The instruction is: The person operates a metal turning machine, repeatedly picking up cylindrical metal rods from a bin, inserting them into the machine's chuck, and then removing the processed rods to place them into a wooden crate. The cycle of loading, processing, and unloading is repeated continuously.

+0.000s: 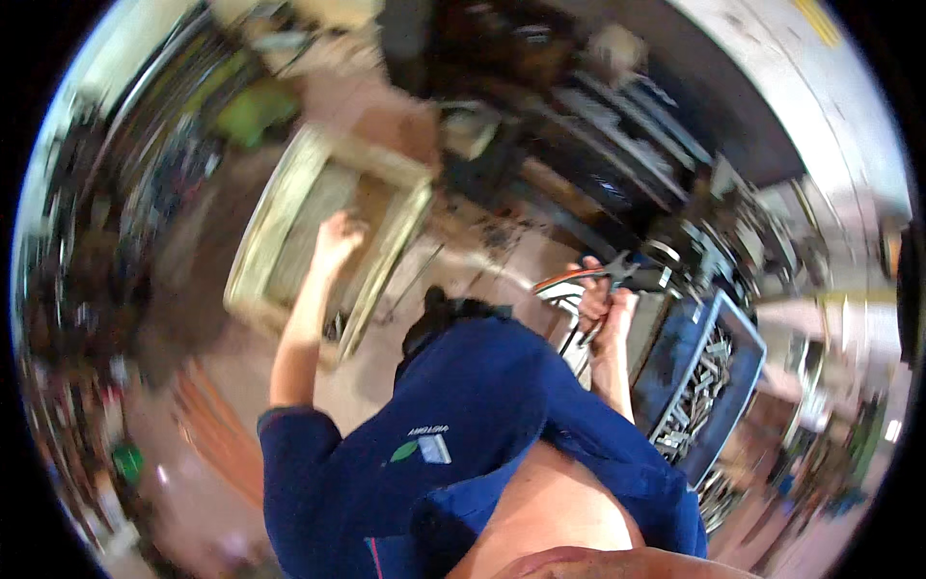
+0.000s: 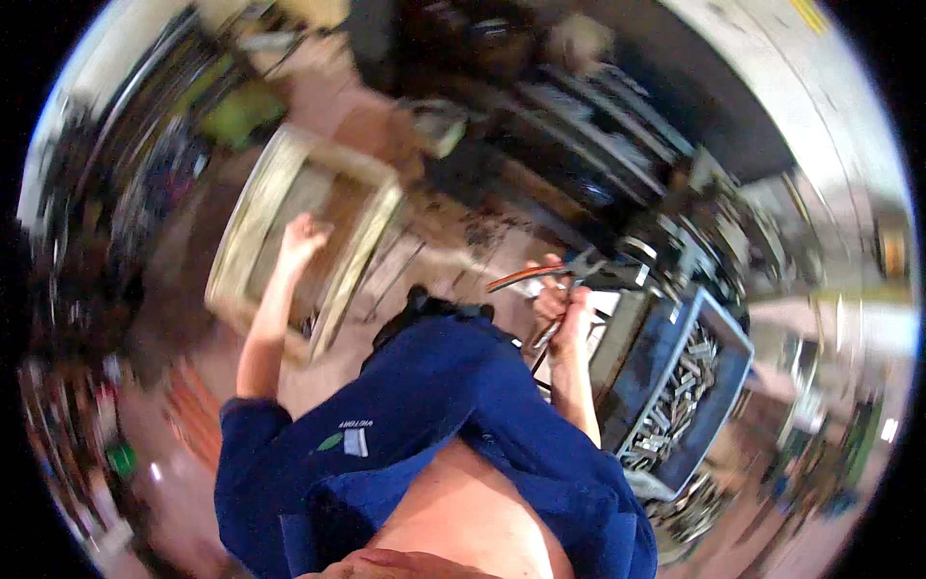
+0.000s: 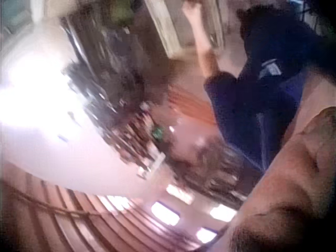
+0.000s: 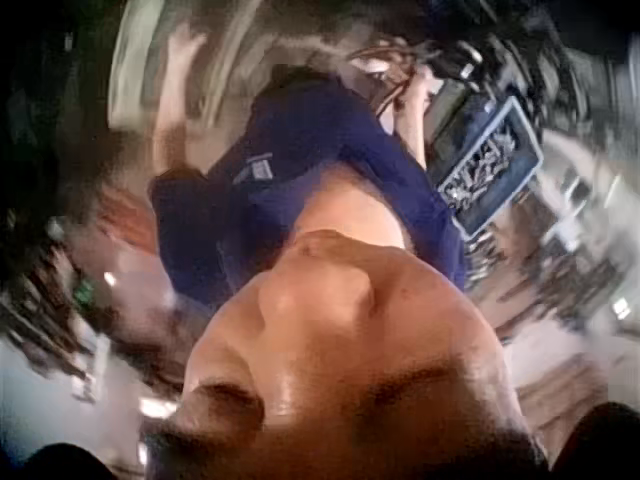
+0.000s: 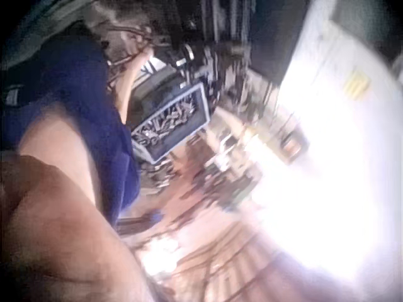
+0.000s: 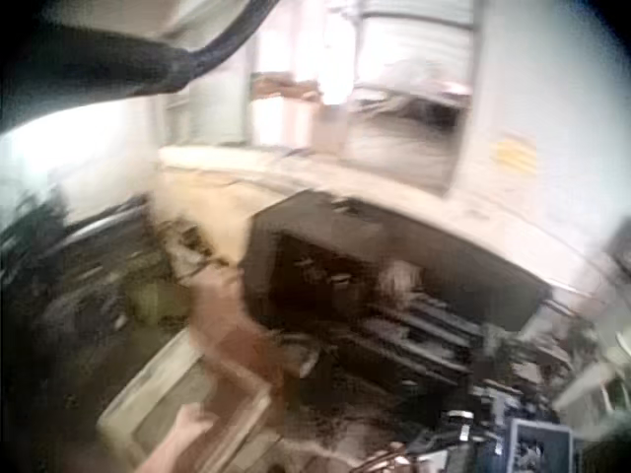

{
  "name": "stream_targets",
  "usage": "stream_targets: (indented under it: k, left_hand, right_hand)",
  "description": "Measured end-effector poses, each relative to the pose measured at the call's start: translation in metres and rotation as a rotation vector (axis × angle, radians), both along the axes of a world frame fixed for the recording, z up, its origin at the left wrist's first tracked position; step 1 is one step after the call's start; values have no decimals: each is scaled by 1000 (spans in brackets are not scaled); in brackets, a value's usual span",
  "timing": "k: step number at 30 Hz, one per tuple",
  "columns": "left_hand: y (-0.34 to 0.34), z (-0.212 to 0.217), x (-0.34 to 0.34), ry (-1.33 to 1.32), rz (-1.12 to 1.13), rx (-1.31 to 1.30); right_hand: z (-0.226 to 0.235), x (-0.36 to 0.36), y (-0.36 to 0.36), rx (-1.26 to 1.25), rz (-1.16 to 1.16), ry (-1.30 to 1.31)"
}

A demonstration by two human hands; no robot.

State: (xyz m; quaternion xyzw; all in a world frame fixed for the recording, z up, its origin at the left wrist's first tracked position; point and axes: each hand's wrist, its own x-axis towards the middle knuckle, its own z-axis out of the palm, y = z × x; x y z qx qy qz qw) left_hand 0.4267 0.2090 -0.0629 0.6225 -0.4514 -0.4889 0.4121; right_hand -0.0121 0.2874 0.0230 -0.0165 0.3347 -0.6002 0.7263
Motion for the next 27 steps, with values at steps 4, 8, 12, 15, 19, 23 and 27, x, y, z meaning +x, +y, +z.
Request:
stream_targets:
  k: [4, 8, 12, 15, 19, 23, 27]
  left_hand:
    - [55, -50, 113, -393, -9, 209]
    - [101, -68, 133, -766, -264, 440]
    - [121, -111, 121, -856, -346, 392]
    - [120, -102, 103, -900, -397, 506]
    - [117, -119, 96, -1040, -649, 483]
    - [113, -121, 98, -1098, -865, 330]
    - [113, -123, 100, -1126, -939, 300]
  right_hand:
    - [-5, 36, -15, 38, 92, 45]
    - [-6, 61, -27, 96, 211, 27]
    - [-5, 82, -38, 111, 256, 43]
    - [-4, 90, -41, 102, 272, 70]
    - [1, 93, -41, 163, 260, 90]
    - [-3, 85, -39, 179, 251, 119]
    - [-12, 71, -39, 164, 261, 95]
